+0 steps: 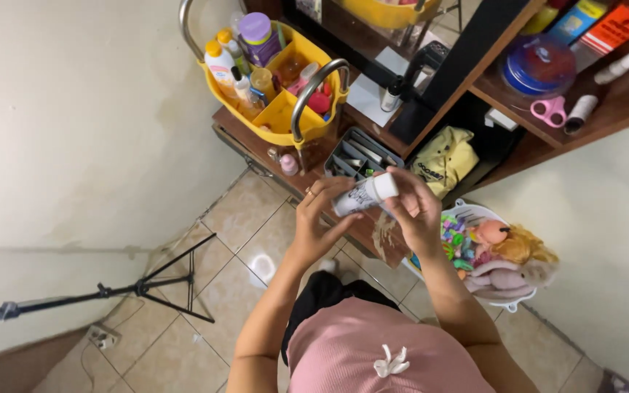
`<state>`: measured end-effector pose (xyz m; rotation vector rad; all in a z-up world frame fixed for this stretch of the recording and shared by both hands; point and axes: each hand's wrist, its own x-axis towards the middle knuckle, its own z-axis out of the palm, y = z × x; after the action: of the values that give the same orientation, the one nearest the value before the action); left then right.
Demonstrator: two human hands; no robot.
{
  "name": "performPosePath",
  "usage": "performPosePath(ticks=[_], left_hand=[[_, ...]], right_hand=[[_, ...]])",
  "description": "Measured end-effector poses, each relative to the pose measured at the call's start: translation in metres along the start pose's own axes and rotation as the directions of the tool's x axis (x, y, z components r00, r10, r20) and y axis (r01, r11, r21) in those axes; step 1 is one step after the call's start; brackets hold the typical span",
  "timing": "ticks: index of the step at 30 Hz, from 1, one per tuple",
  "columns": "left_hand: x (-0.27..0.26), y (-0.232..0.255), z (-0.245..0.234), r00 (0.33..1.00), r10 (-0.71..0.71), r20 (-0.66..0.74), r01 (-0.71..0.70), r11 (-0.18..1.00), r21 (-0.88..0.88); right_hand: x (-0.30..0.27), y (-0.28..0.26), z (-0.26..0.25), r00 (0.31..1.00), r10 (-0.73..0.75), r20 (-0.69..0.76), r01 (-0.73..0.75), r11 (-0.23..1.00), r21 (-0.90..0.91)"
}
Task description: Organizing various toiletry bottles, cosmetics, and small toys on shelves and in a caddy.
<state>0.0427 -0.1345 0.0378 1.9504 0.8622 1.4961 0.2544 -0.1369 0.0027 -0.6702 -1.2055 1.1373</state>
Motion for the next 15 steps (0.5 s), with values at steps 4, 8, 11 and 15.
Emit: performPosePath(ticks=[4, 8, 11, 15], left_hand=[[-0.002, -0.006, 0.008, 0.998, 0.019, 0.055, -0.015, 0.997, -0.078], [0.014, -0.018, 0.036, 0.986, -0.021, 0.166, 0.050, 0.984, -0.170], [0.030, -0.021, 0.064, 0.966, 0.000, 0.259, 0.074, 0.959, -0.275], [0.058, -0.031, 0.100, 0.932, 0.110, 0.346, 0.043, 0.913, -0.407]], right_hand=[[-0.007, -0.011, -0.004, 0.998, 0.045, -0.037, -0.044, 0.998, 0.034], [-0.022, -0.018, -0.028, 0.992, -0.018, -0.123, 0.013, 0.999, -0.042], [-0.035, -0.028, -0.048, 0.974, -0.059, -0.219, 0.039, 0.995, -0.094], [-0.040, -0.053, -0.060, 0.924, -0.185, -0.335, 0.085, 0.953, -0.291]])
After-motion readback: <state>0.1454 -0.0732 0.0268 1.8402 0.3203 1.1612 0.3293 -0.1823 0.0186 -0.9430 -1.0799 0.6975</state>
